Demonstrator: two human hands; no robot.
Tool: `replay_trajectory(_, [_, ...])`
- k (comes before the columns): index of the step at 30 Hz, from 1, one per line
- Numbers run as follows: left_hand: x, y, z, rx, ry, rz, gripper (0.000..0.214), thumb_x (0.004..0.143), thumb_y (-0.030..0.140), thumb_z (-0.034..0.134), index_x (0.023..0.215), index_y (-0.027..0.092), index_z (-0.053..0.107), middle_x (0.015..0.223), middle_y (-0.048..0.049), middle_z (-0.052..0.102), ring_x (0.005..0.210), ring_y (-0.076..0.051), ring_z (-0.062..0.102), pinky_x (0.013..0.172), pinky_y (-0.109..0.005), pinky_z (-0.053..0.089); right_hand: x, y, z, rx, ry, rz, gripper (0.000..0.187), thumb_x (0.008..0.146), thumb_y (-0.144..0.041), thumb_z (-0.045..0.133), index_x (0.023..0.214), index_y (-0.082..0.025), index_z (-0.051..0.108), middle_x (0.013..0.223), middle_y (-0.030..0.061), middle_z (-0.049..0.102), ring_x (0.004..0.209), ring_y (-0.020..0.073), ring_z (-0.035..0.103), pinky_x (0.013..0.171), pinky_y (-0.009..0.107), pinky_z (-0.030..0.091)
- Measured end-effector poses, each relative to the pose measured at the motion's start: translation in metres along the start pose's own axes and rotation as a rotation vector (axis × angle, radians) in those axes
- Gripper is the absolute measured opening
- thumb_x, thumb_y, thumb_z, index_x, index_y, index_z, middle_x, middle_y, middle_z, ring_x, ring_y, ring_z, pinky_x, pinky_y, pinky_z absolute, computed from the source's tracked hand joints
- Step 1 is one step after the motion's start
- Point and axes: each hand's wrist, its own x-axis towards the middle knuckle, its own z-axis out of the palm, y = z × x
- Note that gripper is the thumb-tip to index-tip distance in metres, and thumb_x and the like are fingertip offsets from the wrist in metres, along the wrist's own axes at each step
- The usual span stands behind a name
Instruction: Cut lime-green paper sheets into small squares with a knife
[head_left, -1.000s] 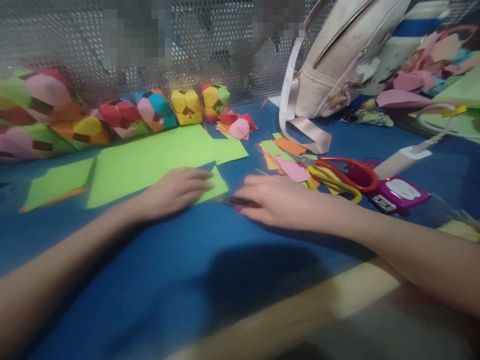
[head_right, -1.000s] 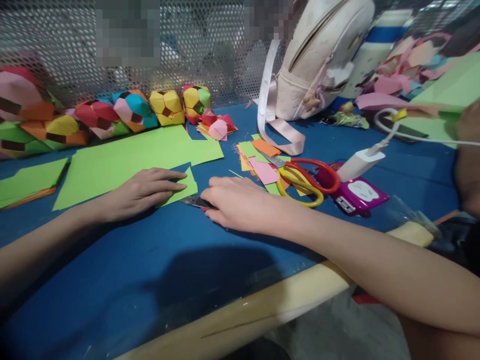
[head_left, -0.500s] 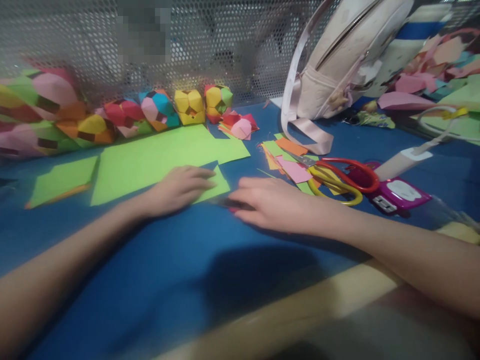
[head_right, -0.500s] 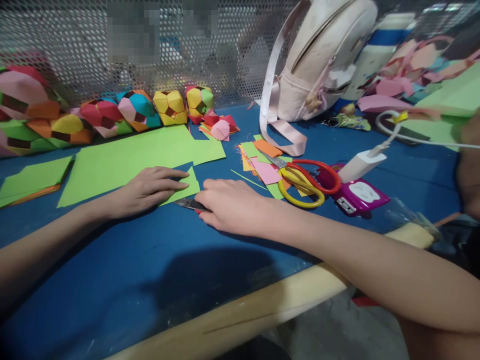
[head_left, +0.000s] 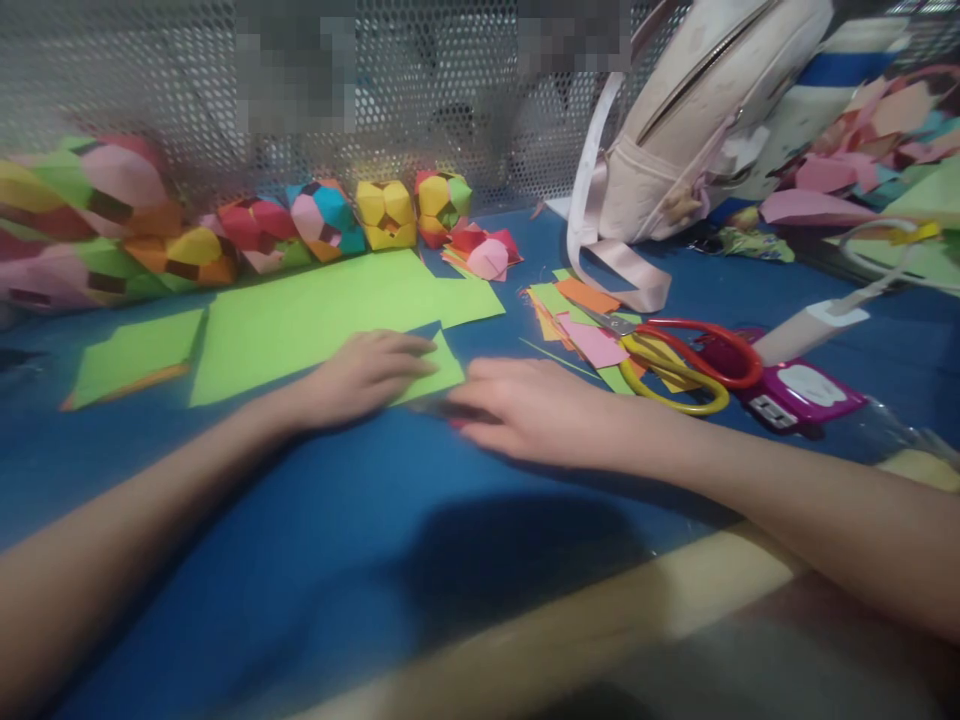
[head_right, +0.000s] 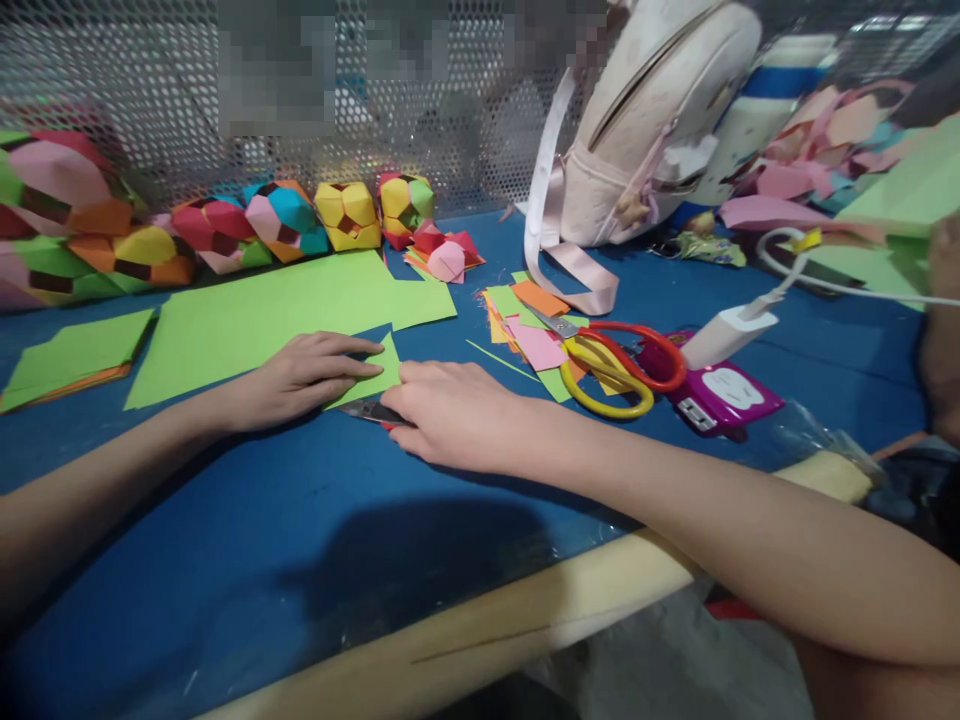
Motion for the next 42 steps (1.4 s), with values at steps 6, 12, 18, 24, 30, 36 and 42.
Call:
replay_trajectory(6, [0.0,-0.001,0.001,0.0,0.008,0.008,0.041,0.097,0.039,0.036,0.12,0.028,0.069,0.139,-0.0055,0.06,0.12,-0.025,0.056,0.106,-0.045,0.039,0.003,-0.001,0.003,0.049,0.029,-0.029,0.024,0.093,-0.023,0.055,0.112,-0.019,0.07,0.1,0.0079,0.062,0.089,0.0189,0.057,0.072,0.029,0.04])
replay_trajectory(12, [0.0,-0.002,0.001,-0.004,0.016,0.021,0.042,0.098,0.04,0.035,0.118,0.026,0.069,0.139,-0.0065,0.06,0.119,-0.025,0.056,0.106,-0.045,0.039,0.006,0.001,0.008,0.064,0.069,-0.06,0.022,0.093,-0.024,0.055,0.108,-0.019,0.071,0.1,0.0078,0.063,0.091,0.019,0.058,0.073,0.028,0.042])
replay_trajectory(18, [0.001,-0.002,0.001,-0.007,0.018,0.005,0.041,0.097,0.039,0.037,0.118,0.028,0.069,0.138,-0.0061,0.06,0.12,-0.025,0.057,0.106,-0.045,0.04,0.005,0.001,0.009,0.084,0.052,-0.146,0.024,0.093,-0.022,0.055,0.11,-0.02,0.071,0.105,0.0087,0.064,0.098,0.021,0.058,0.078,0.03,0.043])
replay_trajectory(24, [-0.001,0.002,0.001,-0.037,0.045,-0.011,0.043,0.098,0.043,0.036,0.122,0.026,0.067,0.136,-0.0074,0.062,0.121,-0.026,0.057,0.107,-0.046,0.04,-0.013,0.014,-0.01,0.101,0.037,-0.125,0.021,0.092,-0.024,0.056,0.106,-0.02,0.072,0.099,0.0063,0.065,0.091,0.0187,0.059,0.077,0.029,0.042])
replay_trajectory(30, [-0.006,0.008,-0.001,-0.078,0.08,-0.071,0.057,0.093,0.061,0.041,0.133,0.023,0.057,0.142,-0.0121,0.057,0.128,-0.029,0.054,0.111,-0.045,0.04,-0.014,0.048,-0.025,-0.132,0.189,0.209,0.026,0.093,-0.033,0.05,0.1,-0.018,0.071,0.092,0.0068,0.066,0.082,0.0193,0.058,0.066,0.029,0.035])
replay_trajectory(36, [-0.012,0.014,-0.001,-0.052,0.088,-0.108,0.064,0.087,0.066,0.049,0.129,0.019,0.059,0.137,-0.0163,0.059,0.126,-0.033,0.054,0.11,-0.05,0.041,-0.01,0.058,-0.021,-0.197,0.079,0.314,0.028,0.093,-0.037,0.048,0.096,-0.018,0.068,0.091,0.0081,0.068,0.078,0.0195,0.058,0.061,0.029,0.032])
replay_trajectory(42, [-0.015,0.018,-0.001,-0.081,0.149,-0.093,0.035,0.095,0.044,0.045,0.102,0.019,0.068,0.119,-0.013,0.068,0.114,-0.025,0.062,0.102,-0.043,0.049,-0.012,0.049,-0.019,-0.204,0.201,0.259,0.029,0.095,-0.034,0.049,0.106,-0.017,0.068,0.106,0.0101,0.066,0.094,0.0234,0.06,0.069,0.031,0.038])
